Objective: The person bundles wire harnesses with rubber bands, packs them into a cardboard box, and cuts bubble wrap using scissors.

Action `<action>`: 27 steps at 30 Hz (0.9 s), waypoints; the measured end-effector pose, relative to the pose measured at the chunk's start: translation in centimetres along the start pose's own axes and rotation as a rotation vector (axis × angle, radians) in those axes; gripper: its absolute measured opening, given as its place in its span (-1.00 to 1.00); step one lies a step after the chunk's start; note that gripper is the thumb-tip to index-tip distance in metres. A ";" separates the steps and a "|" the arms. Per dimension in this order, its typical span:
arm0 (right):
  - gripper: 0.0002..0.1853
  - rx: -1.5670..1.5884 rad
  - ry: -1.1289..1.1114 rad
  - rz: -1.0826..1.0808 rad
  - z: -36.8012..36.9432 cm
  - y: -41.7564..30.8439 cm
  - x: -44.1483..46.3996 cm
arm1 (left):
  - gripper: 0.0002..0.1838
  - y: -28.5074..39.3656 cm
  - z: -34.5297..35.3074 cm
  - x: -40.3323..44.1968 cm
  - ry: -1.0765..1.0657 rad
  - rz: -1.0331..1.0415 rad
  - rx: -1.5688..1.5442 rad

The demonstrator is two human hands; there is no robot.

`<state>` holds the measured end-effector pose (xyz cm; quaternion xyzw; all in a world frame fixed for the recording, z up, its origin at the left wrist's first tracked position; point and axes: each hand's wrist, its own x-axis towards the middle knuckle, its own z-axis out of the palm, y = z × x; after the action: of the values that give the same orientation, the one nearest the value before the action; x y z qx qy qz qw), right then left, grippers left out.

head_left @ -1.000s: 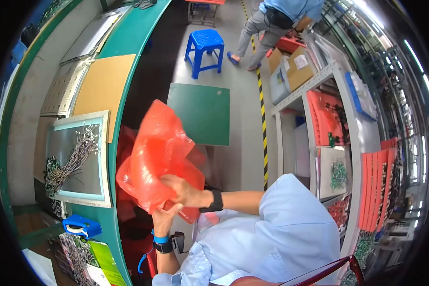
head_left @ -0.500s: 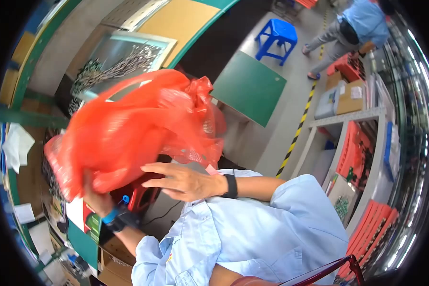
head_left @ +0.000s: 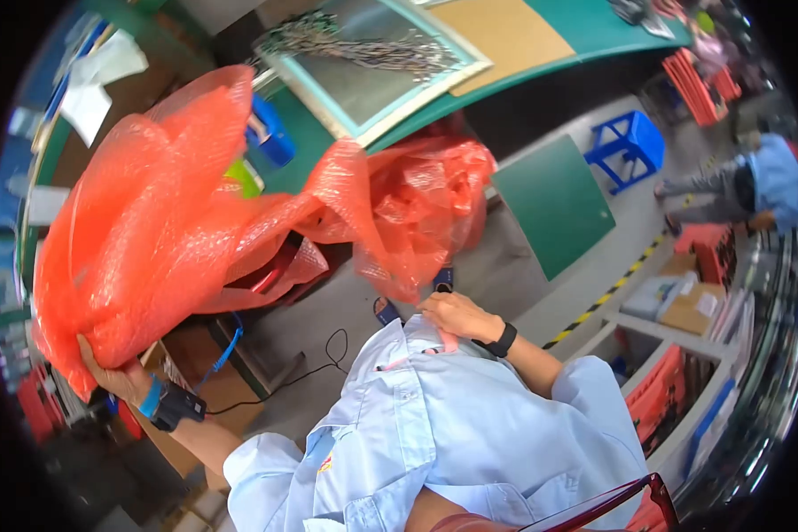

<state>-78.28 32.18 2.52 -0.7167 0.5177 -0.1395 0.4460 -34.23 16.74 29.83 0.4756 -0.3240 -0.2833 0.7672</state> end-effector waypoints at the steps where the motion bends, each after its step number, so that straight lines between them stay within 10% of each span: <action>1: -0.72 -0.029 -0.039 -0.019 -0.7 -0.5 1.2 | -0.39 0.2 -0.6 0.2 0.016 0.033 0.014; 10: -0.14 0.285 0.465 0.175 2.8 1.5 18.7 | -0.47 2.2 -4.9 0.0 0.294 0.291 0.224; 12: -0.35 0.621 0.631 0.211 5.6 5.2 25.7 | -0.50 2.4 -9.4 0.2 0.253 0.464 0.445; 14: -0.64 1.044 0.318 0.515 2.0 4.4 28.3 | -0.55 3.6 -16.8 0.1 0.111 0.776 0.893; 18: -0.78 0.337 0.493 0.405 -0.9 19.5 29.7 | -0.55 10.0 -20.4 -3.2 0.469 0.590 0.700; 20: -0.70 -0.845 0.344 0.084 -5.8 30.7 28.2 | -0.53 14.7 -29.1 -5.0 0.618 0.365 0.545; 22: -0.72 -0.428 0.676 0.595 -12.2 29.3 25.1 | -0.53 14.7 -32.1 -8.6 0.708 0.370 0.594; 27: -0.76 -0.145 0.636 0.302 -22.7 30.7 27.3 | -0.51 11.7 -27.4 -14.1 0.870 0.351 0.656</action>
<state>-100.65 -4.72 -15.95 -0.5827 0.7391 -0.2510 0.2263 -20.62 46.69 28.08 0.7006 -0.1235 0.1857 0.6778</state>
